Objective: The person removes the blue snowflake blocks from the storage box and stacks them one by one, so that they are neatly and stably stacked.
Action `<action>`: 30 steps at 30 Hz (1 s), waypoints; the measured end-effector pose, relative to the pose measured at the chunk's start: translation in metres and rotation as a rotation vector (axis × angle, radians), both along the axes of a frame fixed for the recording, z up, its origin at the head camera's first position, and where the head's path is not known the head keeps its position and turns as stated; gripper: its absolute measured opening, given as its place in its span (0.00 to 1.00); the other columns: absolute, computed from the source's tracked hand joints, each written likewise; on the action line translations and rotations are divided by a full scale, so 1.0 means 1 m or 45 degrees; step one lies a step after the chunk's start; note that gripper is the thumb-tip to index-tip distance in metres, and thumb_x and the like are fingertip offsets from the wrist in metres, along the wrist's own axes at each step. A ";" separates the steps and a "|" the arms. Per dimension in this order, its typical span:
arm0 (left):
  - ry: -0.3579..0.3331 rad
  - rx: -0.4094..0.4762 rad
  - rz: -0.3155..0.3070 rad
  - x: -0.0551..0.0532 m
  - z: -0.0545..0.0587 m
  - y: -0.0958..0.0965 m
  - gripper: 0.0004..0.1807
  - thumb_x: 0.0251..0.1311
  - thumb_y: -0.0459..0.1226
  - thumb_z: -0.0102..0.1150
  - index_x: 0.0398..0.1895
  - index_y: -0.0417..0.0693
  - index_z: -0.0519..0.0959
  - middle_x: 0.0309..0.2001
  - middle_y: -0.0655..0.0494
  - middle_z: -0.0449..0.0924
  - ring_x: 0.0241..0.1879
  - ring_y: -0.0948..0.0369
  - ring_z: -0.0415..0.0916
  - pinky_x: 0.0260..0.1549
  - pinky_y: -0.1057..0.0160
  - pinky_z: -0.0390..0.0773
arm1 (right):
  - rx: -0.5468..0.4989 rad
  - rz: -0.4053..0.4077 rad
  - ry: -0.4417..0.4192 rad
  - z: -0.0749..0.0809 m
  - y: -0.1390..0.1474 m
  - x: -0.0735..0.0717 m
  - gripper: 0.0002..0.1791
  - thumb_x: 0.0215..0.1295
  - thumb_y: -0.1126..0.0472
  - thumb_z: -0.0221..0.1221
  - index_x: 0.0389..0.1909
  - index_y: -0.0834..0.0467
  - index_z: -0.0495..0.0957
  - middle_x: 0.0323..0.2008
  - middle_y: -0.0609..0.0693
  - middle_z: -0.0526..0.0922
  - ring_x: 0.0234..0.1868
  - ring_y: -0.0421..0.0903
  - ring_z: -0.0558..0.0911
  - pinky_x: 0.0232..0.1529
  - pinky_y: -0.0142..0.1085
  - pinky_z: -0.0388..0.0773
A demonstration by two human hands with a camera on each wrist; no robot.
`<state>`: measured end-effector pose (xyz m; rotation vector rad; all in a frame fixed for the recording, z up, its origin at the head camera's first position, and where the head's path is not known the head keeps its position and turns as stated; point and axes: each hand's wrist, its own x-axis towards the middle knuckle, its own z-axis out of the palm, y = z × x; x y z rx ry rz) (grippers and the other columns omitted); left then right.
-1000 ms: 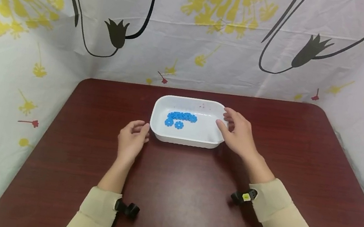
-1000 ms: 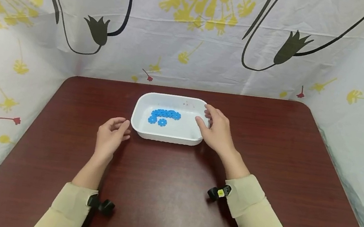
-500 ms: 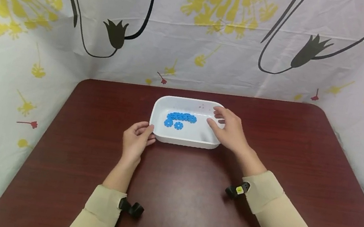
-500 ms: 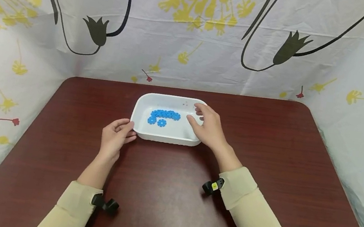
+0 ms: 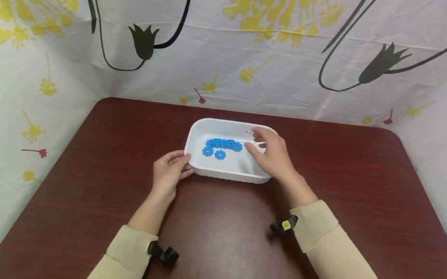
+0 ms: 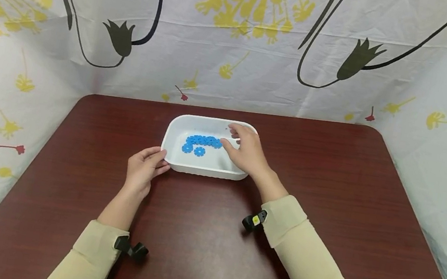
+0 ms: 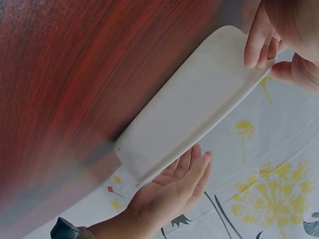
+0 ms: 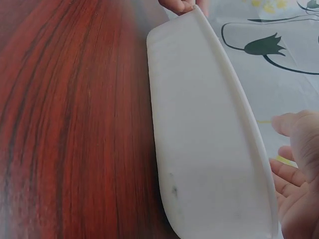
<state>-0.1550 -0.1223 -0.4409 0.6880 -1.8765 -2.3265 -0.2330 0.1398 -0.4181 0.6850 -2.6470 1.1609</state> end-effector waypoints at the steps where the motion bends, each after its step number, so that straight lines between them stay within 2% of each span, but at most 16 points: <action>1: -0.004 0.007 0.002 0.000 0.000 0.000 0.19 0.66 0.33 0.65 0.57 0.35 0.78 0.47 0.35 0.78 0.29 0.61 0.82 0.36 0.61 0.89 | 0.007 0.003 -0.010 -0.001 -0.002 -0.001 0.26 0.67 0.60 0.66 0.62 0.68 0.75 0.53 0.64 0.81 0.52 0.57 0.83 0.50 0.49 0.85; 5: -0.010 0.031 0.012 -0.001 -0.001 -0.001 0.18 0.64 0.32 0.66 0.56 0.35 0.79 0.44 0.38 0.79 0.28 0.62 0.82 0.36 0.61 0.89 | 0.019 0.021 -0.020 -0.002 -0.007 -0.004 0.26 0.67 0.60 0.66 0.61 0.69 0.75 0.53 0.65 0.81 0.51 0.58 0.83 0.50 0.49 0.85; 10: 0.006 0.081 0.022 -0.001 -0.002 -0.002 0.19 0.62 0.29 0.67 0.57 0.35 0.80 0.34 0.49 0.80 0.26 0.63 0.83 0.35 0.61 0.89 | 0.026 0.040 -0.008 -0.003 -0.011 -0.009 0.26 0.66 0.61 0.67 0.61 0.70 0.75 0.51 0.66 0.82 0.51 0.58 0.83 0.49 0.49 0.86; 13: 0.015 0.109 0.024 -0.001 -0.002 -0.003 0.20 0.61 0.27 0.67 0.57 0.33 0.80 0.31 0.52 0.81 0.24 0.63 0.83 0.34 0.62 0.89 | 0.035 0.049 -0.022 -0.004 -0.013 -0.012 0.27 0.66 0.61 0.66 0.61 0.70 0.74 0.51 0.67 0.82 0.51 0.58 0.83 0.50 0.49 0.86; 18: 0.014 0.117 0.028 -0.001 -0.001 -0.004 0.21 0.61 0.27 0.67 0.58 0.32 0.79 0.31 0.51 0.81 0.23 0.64 0.82 0.34 0.61 0.89 | 0.060 0.069 -0.058 -0.006 -0.016 -0.016 0.27 0.66 0.61 0.66 0.62 0.71 0.73 0.51 0.67 0.81 0.51 0.59 0.83 0.51 0.49 0.85; 25: 0.008 0.127 0.029 0.000 -0.001 -0.004 0.20 0.61 0.27 0.68 0.57 0.34 0.80 0.38 0.43 0.83 0.24 0.63 0.83 0.34 0.61 0.89 | 0.150 0.089 -0.134 -0.009 -0.019 -0.023 0.28 0.66 0.60 0.67 0.62 0.70 0.73 0.52 0.65 0.82 0.51 0.58 0.83 0.54 0.49 0.83; 30: 0.003 0.125 0.031 0.000 -0.002 -0.005 0.21 0.61 0.27 0.68 0.58 0.33 0.80 0.34 0.48 0.83 0.24 0.63 0.83 0.33 0.61 0.89 | 0.226 0.108 -0.186 -0.011 -0.021 -0.027 0.28 0.66 0.58 0.68 0.61 0.69 0.74 0.51 0.64 0.83 0.50 0.58 0.83 0.55 0.49 0.82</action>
